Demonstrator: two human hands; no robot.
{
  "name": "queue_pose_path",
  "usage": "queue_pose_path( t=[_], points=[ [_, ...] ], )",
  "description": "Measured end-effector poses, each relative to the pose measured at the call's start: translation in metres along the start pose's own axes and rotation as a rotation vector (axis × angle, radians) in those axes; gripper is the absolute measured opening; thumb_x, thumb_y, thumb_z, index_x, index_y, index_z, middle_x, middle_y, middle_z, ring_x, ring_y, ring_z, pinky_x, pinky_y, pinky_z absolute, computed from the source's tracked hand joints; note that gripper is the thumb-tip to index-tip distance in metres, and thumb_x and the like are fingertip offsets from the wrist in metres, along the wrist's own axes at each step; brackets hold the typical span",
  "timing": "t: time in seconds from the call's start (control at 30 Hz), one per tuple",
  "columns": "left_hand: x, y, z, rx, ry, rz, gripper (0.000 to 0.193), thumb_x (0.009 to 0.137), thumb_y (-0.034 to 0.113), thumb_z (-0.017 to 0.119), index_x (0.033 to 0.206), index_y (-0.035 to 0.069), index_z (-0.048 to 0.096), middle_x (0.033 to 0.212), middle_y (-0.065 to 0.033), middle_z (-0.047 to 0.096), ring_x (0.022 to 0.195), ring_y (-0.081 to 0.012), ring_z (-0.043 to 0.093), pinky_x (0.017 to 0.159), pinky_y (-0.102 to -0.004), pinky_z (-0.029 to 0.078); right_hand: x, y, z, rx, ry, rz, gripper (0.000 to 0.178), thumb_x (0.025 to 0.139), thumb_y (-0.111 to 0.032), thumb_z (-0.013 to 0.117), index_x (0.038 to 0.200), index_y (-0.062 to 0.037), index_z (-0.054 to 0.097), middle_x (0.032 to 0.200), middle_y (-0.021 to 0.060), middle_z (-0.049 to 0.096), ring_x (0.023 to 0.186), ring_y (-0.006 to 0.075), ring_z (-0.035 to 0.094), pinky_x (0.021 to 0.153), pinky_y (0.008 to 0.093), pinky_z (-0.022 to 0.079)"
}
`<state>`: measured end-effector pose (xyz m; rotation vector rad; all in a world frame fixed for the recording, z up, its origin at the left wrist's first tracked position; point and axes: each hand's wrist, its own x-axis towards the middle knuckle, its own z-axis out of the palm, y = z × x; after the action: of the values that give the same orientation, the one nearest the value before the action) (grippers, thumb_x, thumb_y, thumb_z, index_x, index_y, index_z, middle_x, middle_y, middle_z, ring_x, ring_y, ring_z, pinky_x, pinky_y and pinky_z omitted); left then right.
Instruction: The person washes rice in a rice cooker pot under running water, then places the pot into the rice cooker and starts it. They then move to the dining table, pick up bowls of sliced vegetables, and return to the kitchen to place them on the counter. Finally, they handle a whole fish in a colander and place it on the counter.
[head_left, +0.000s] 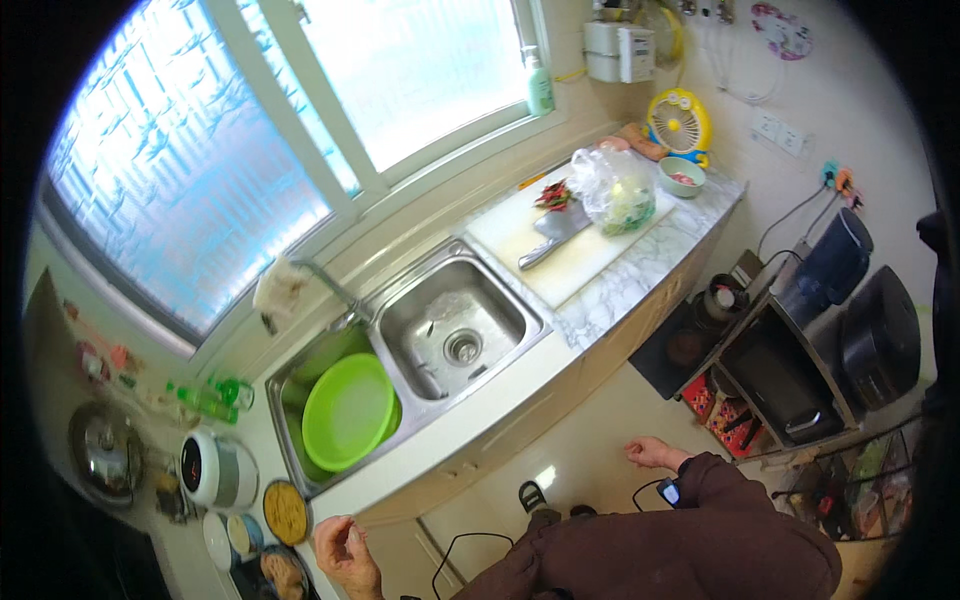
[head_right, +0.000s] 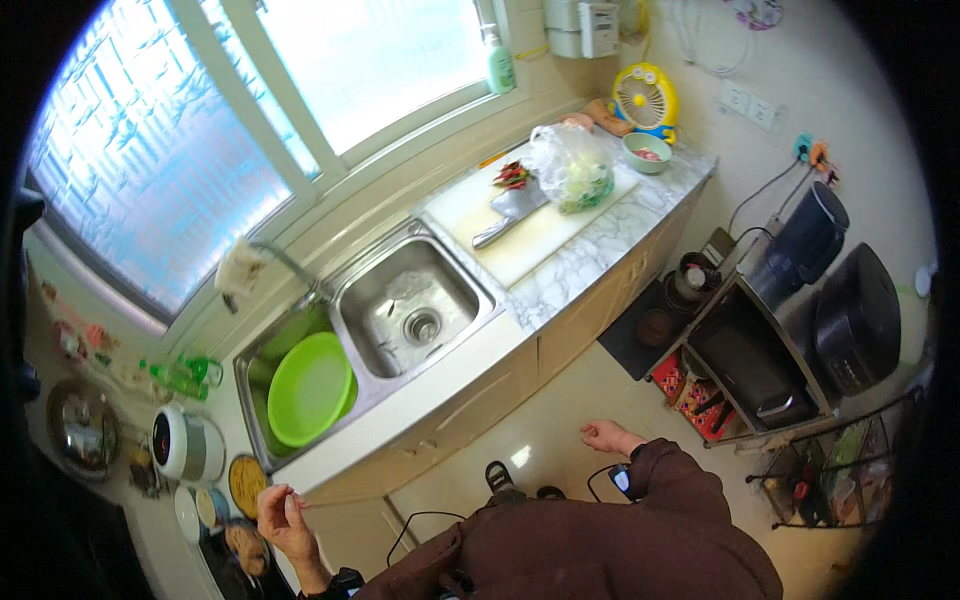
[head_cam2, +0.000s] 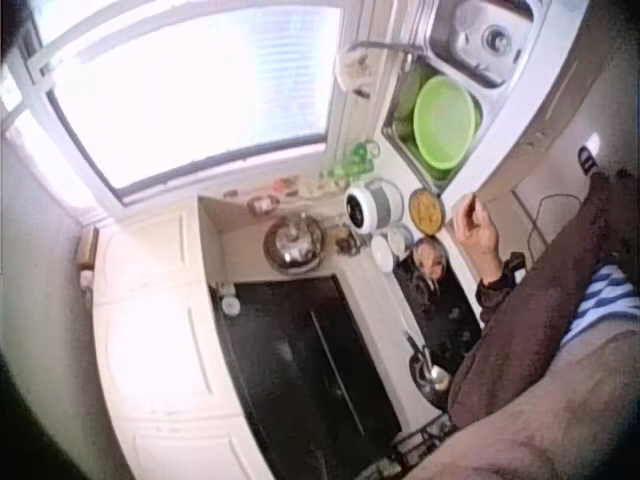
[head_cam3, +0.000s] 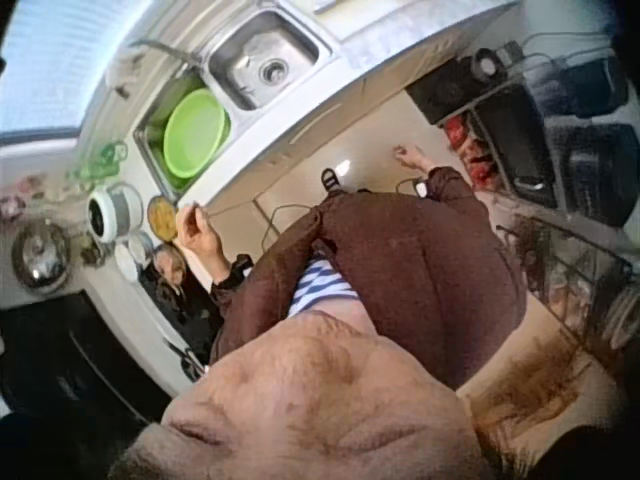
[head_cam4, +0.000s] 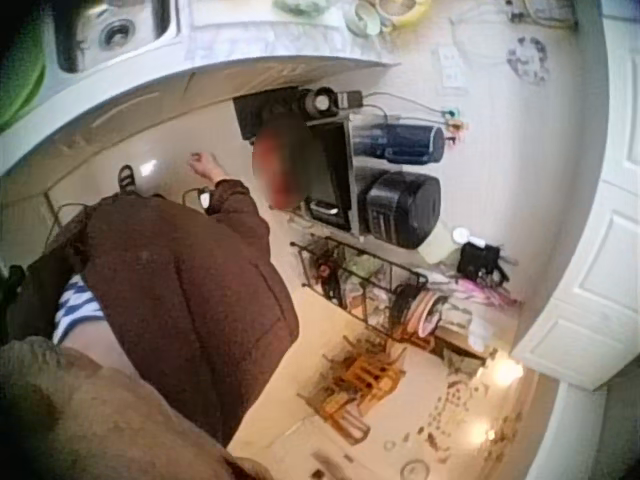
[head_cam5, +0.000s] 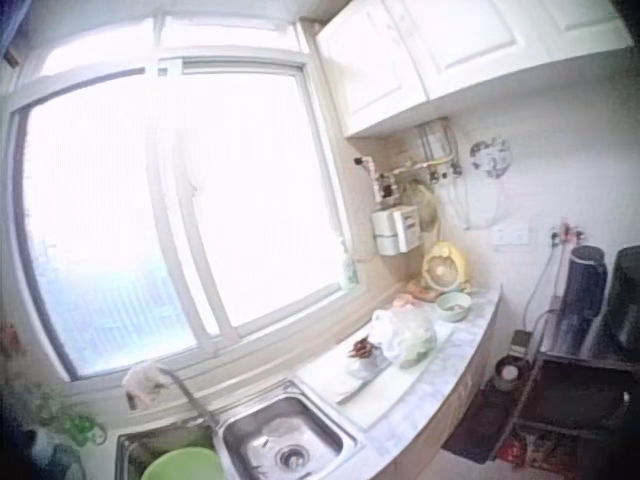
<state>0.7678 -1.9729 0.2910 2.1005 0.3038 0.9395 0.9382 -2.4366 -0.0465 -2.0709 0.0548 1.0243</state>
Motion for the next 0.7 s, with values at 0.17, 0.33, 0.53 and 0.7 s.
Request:
queue_pose_path(
  t=[0.17,0.33,0.53,0.7],
  points=[
    [0.082,-0.026,0.056,-0.074,-0.186,-0.035,0.016,0.079,-0.003,0.058,0.095,0.000,0.061,0.090,-0.0080,0.057,0.071,-0.0135,0.056,0.061,-0.0249,0.048,-0.006,-0.045,-0.053,0.090,0.173,-0.089,0.041,0.083,-0.023,0.065,0.117,-0.0012,0.057,0.085,0.0074,0.066,0.072,0.0154,0.062,0.069,0.0294,0.050],
    [0.147,-0.009,0.105,-0.027,-0.458,0.117,0.028,0.073,-0.004,0.063,0.100,0.002,0.063,0.096,-0.0113,0.059,0.072,-0.0159,0.058,0.061,-0.0245,0.049,0.019,-0.119,-0.134,0.196,0.496,-0.367,0.037,0.083,-0.023,0.065,0.112,-0.0017,0.059,0.079,0.0058,0.064,0.071,0.0134,0.060,0.067,0.0296,0.049],
    [0.194,0.003,0.169,0.057,-0.597,0.139,0.027,0.074,0.001,0.065,0.100,0.003,0.064,0.097,-0.0105,0.059,0.072,-0.0159,0.058,0.060,-0.0254,0.049,0.048,-0.217,-0.295,0.076,0.820,-0.504,0.060,0.077,-0.025,0.071,0.129,-0.0054,0.046,0.103,0.0118,0.059,0.085,0.0203,0.060,0.077,0.0321,0.049],
    [0.214,0.023,0.259,0.126,-0.694,0.011,0.027,0.072,0.005,0.070,0.099,0.005,0.066,0.098,-0.0075,0.062,0.073,-0.0143,0.060,0.059,-0.0265,0.048,0.091,-0.290,-0.403,-0.323,1.018,-0.743,0.102,0.064,-0.038,0.081,0.144,-0.0088,0.024,0.138,0.0223,0.036,0.125,0.0349,0.039,0.102,0.0403,0.035]
  ],
)
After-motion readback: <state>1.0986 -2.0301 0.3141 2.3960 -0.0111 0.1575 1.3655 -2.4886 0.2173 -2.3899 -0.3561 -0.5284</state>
